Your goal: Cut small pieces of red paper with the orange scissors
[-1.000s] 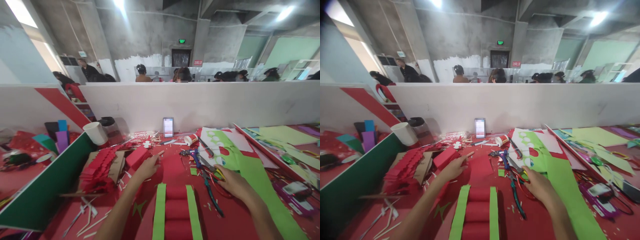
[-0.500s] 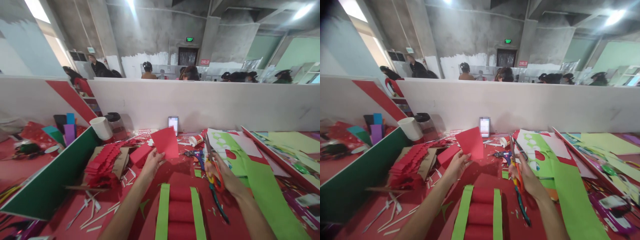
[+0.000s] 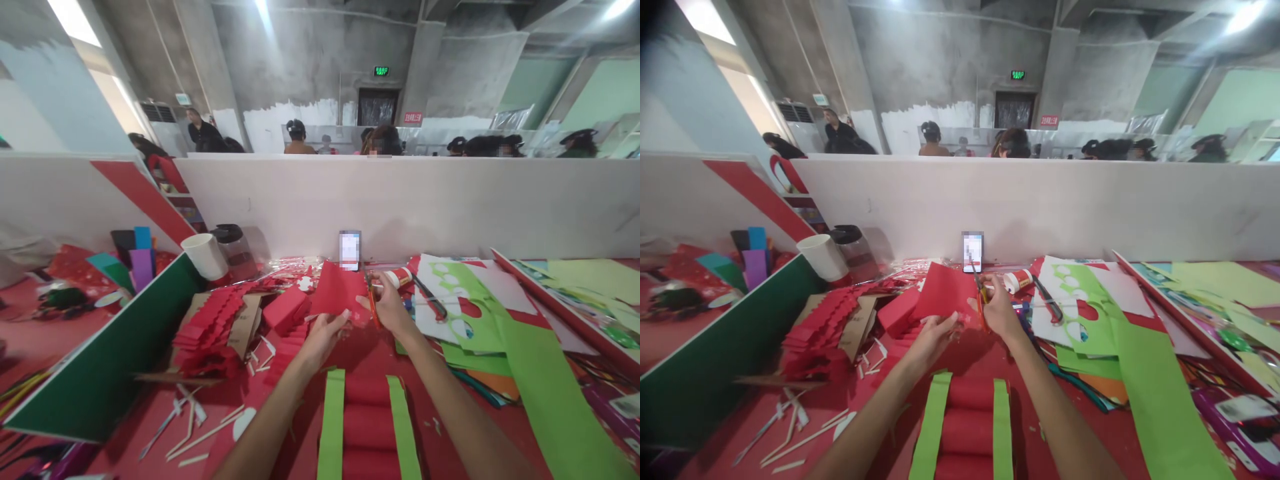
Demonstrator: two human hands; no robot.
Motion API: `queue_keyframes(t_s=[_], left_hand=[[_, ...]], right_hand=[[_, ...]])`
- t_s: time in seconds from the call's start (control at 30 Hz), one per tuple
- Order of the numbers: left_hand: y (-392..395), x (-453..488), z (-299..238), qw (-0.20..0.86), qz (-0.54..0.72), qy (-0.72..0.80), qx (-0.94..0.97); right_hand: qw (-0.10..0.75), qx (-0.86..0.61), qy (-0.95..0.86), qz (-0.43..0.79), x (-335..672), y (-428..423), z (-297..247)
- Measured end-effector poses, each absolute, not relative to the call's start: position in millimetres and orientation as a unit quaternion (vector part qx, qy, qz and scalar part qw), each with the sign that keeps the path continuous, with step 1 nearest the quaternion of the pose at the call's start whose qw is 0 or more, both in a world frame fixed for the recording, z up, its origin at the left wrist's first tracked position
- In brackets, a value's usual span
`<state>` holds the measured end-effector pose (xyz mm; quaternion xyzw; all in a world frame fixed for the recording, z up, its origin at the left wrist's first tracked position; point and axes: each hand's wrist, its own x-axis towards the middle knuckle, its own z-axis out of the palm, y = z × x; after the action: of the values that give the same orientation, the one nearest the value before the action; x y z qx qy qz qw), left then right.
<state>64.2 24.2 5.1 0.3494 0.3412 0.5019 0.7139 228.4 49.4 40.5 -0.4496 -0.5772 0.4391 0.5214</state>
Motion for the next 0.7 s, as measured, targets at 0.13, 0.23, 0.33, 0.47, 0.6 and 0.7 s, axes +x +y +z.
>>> queue_keyframes(t_s=[0.13,0.23,0.33,0.47,0.6,0.7], left_hand=[[24.3,51.6,6.4,0.617,0.453,0.456,0.455],[25.5,43.3,7.3,0.536,0.41,0.533,0.51],[27.1,40.5,8.6,0.502,0.344,0.575,0.547],[30.3,46.7,13.0,0.517,0.327,0.563,0.556],[38.0,50.6,19.2,0.508,0.368,0.568,0.533],[49.0,49.7,24.3,0.49,0.427,0.567,0.506]], right_hand=[[0.436,-0.436,-0.635,0.465,240.7,58.9,48.6],[0.411,-0.417,-0.648,0.486,245.4,62.2,52.8],[0.414,-0.4,-0.648,0.5,247.4,63.7,52.3],[0.426,-0.408,-0.637,0.496,249.3,67.3,47.8],[0.49,-0.441,-0.603,0.45,251.8,68.3,44.1],[0.536,-0.438,-0.574,0.437,254.4,58.9,40.8]])
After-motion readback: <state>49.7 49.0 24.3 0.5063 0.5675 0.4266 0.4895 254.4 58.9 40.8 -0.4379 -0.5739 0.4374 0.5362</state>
